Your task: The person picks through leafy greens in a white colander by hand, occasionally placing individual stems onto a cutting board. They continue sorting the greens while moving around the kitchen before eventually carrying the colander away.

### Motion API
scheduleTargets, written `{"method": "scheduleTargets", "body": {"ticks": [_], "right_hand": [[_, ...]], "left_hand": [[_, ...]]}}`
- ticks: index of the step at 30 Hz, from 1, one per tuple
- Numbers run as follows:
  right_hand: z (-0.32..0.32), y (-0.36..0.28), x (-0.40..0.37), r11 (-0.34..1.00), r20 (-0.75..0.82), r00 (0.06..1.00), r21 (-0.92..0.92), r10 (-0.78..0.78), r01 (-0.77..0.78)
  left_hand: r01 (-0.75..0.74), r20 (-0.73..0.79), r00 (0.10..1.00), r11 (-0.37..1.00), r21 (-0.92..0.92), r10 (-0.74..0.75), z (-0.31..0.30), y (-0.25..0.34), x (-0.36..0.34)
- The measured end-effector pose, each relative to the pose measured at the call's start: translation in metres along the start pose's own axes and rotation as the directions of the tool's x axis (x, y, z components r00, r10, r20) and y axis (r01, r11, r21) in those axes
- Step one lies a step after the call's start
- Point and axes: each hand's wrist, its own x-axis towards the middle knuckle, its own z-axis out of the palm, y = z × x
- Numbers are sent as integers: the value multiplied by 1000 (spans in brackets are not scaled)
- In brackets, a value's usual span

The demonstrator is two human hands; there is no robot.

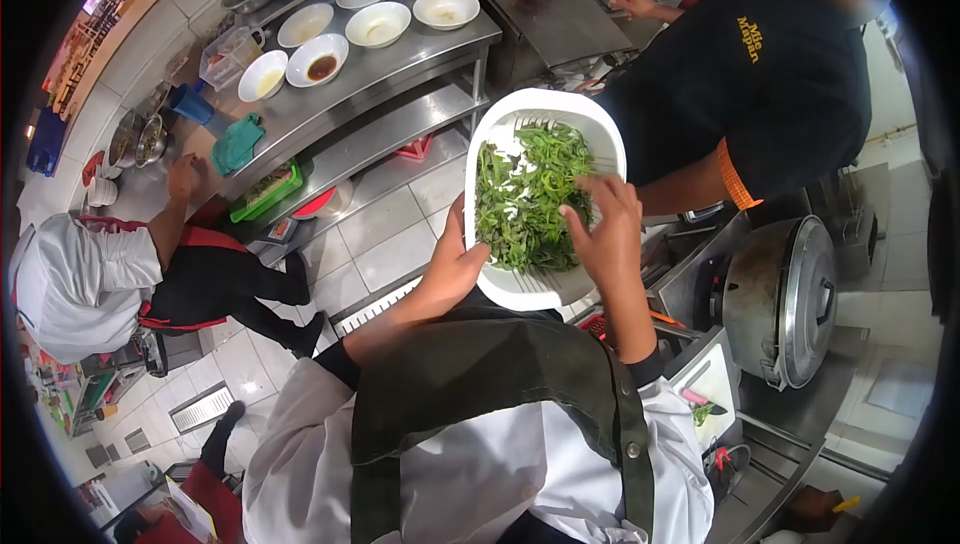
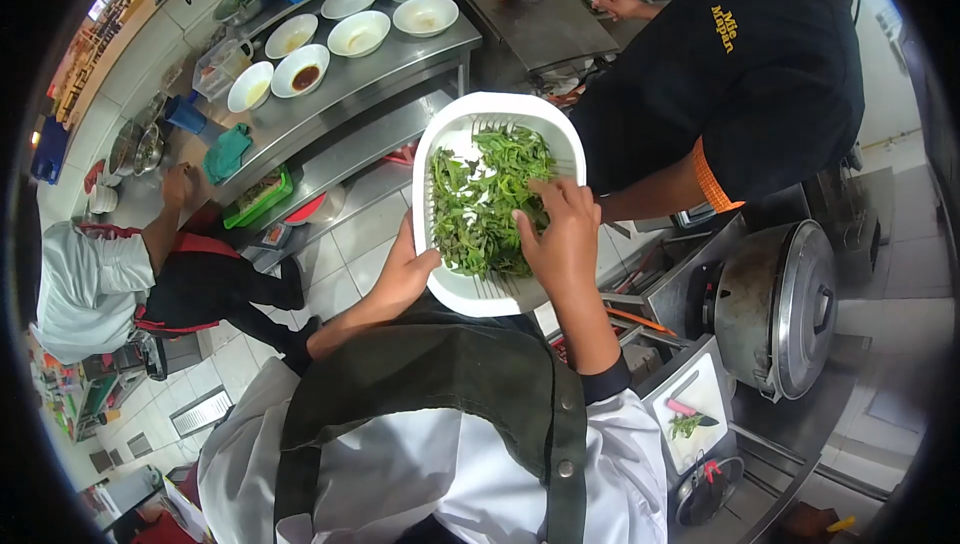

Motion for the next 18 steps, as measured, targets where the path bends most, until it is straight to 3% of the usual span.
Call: {"method": "scheduleTargets", "body": {"ticks": [3,6,10,15,18], "right_hand": [[15,-10,0,978,-1,989,146,-148,146],[39,-22,1,975,144,965,55,-219,213],[49,-11,6,972,193,954,84,-231,218],[10,7,18,922,147,978,380,-148,82],[-1,15,23,820,265,964,552,-3,-149]], "left_hand": [[-10,24,1000,999,-44,11,0,2,4],[1,36,999,998,-64,2,0,0,2],[14,32,999,997,-69,-11,1,5,4],[17,-10,1000,996,-89,-18,6,5,2],[35,-25,999,997,-62,-37,4,3,3]]}}
